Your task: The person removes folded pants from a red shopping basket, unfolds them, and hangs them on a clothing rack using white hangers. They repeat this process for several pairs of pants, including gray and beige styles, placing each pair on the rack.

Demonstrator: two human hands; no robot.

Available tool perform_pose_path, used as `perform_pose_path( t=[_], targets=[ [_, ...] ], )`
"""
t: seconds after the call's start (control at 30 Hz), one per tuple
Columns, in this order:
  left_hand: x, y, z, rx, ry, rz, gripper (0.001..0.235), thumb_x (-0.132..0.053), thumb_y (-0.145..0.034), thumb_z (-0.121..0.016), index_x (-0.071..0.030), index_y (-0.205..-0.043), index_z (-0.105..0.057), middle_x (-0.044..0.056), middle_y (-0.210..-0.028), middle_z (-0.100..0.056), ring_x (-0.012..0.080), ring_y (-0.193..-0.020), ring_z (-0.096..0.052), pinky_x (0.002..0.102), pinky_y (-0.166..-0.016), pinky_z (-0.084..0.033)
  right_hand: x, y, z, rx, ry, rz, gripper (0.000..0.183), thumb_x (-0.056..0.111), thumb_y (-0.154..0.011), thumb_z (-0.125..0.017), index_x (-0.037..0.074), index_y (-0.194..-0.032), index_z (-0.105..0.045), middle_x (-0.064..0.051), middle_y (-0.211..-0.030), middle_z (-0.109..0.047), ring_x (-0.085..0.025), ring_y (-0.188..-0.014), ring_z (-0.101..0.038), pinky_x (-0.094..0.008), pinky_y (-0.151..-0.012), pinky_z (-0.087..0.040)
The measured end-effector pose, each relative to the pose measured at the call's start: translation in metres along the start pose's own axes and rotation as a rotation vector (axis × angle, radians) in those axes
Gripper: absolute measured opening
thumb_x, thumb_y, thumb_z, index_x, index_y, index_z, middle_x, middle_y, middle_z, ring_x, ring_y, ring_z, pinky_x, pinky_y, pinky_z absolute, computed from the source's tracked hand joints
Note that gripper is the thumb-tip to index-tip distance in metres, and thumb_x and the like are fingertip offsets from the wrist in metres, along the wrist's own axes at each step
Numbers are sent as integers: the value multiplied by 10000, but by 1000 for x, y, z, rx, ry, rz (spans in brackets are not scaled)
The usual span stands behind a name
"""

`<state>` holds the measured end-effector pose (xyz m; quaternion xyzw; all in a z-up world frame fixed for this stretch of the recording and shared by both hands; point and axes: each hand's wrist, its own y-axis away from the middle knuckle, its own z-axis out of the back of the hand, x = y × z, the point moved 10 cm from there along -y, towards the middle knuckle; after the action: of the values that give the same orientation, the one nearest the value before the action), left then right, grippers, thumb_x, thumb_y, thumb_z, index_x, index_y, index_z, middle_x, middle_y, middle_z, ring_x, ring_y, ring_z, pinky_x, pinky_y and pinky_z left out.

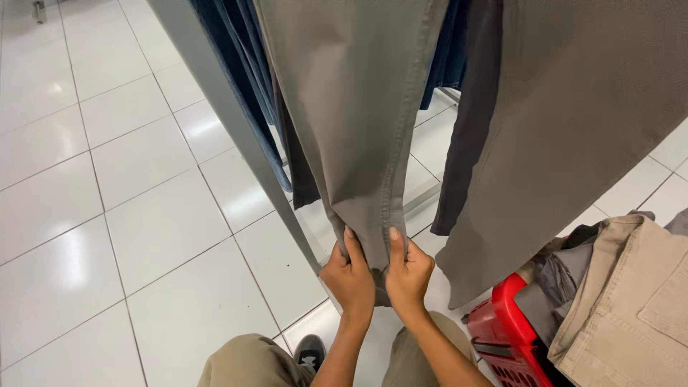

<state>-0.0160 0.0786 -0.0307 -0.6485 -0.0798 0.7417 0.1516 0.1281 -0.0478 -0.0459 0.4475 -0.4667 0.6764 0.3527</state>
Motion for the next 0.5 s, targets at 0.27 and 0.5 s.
perform_pose_path(
  t=[0.27,0.5],
  targets=[
    [-28,-24,-5,101,111,348,642,-444,-1026,-570,-152,-648,-141,-72,-587,-146,85,-564,-165,290,-534,-178,10,-34,32,-128,-190,-386,627,417,-1000,-606,181,-641,-149,92,-574,-160,-72,-559,-160,-273,-512,-139],
    [60,25,23,173,103,459,540,-476,-1014,-553,-145,-700,-264,-62,-678,-229,87,-641,-233,273,-603,-245,-88,12,11,327,-36,-255,391,388,-973,-618,179,-710,-418,99,-715,-333,-60,-695,-323,-274,-618,-291]
  ],
)
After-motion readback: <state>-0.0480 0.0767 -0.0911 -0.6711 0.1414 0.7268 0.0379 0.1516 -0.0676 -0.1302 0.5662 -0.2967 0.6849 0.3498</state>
